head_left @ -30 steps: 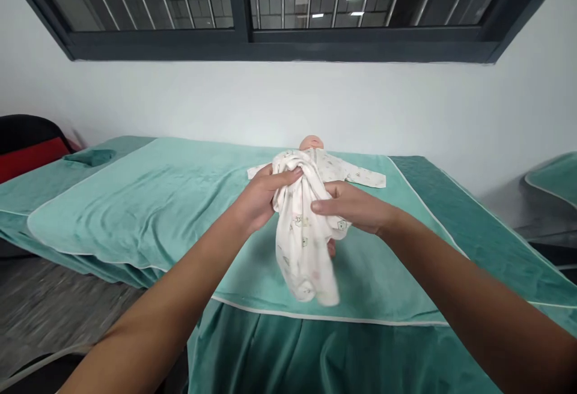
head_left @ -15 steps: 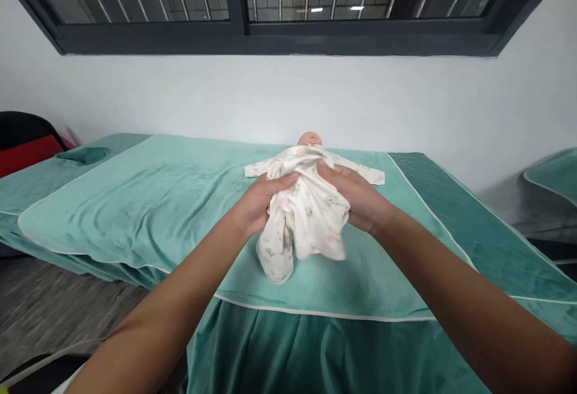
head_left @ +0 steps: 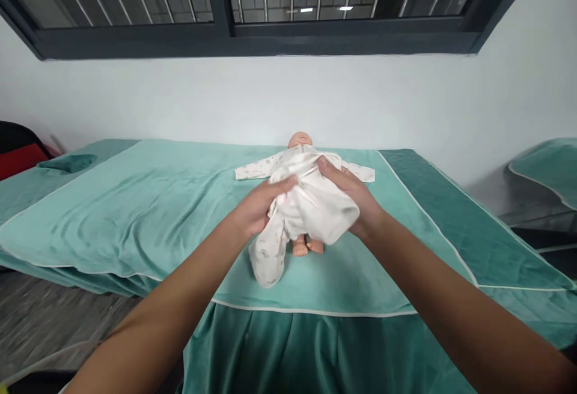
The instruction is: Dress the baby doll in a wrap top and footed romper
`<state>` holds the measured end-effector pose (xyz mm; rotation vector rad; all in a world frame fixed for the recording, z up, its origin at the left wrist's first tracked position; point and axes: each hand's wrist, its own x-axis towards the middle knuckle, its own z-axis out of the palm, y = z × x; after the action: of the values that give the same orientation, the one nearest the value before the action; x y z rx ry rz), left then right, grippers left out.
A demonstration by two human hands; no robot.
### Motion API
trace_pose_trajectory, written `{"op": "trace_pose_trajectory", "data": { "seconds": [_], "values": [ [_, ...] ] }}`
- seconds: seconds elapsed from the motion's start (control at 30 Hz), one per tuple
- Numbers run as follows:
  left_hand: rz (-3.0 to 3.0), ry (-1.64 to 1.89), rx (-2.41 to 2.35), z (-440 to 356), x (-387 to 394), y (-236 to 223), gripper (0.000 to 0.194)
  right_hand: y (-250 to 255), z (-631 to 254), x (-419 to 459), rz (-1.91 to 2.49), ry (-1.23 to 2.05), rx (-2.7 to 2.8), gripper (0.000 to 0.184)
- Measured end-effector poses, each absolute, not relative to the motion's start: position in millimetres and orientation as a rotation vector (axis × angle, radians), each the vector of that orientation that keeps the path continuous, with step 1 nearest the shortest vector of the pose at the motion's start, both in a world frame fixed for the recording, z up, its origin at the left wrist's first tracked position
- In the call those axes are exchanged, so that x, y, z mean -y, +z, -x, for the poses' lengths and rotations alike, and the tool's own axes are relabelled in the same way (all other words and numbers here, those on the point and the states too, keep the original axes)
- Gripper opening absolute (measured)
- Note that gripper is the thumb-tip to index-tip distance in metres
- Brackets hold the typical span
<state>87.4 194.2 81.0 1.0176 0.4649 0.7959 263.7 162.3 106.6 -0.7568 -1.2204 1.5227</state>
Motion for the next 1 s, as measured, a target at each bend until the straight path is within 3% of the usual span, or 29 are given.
{"op": "trace_pose_trajectory", "data": {
  "seconds": [0.17, 0.37, 0.57, 0.77, 0.87, 1.0],
  "values": [
    [-0.883, 0.880, -0.473, -99.2, -190.9, 82.6, 0.054, 93.8, -271.9, -160.8, 0.959, 1.713, 1.424, 0.039],
    [-0.951, 0.620, -0.509, -100.8, -188.8, 57.9, 0.061, 90.0, -296.6, -177.1, 0.932, 1.520, 1.318, 0.038],
    [-0.926, 0.498, -0.917, -101.9, -200.6, 32.5, 0.040, 25.1, -318.6, -155.8, 1.455, 1.552, 1.261, 0.044],
    [-1.734, 0.432, -1.148, -118.5, -192.7, 28.5, 0.017, -29.6, -316.3, -134.3, 1.514, 1.339, 1.375, 0.049],
    [-2.101, 0.336, -1.231, -125.5, -191.3, 30.1, 0.018, -37.7, -311.2, -135.0, 1.476, 1.230, 1.427, 0.045],
    [-2.151, 0.319, -1.177, -130.8, -192.9, 28.3, 0.022, -40.4, -307.6, -132.2, 1.389, 1.180, 1.405, 0.045]
  ]
}}
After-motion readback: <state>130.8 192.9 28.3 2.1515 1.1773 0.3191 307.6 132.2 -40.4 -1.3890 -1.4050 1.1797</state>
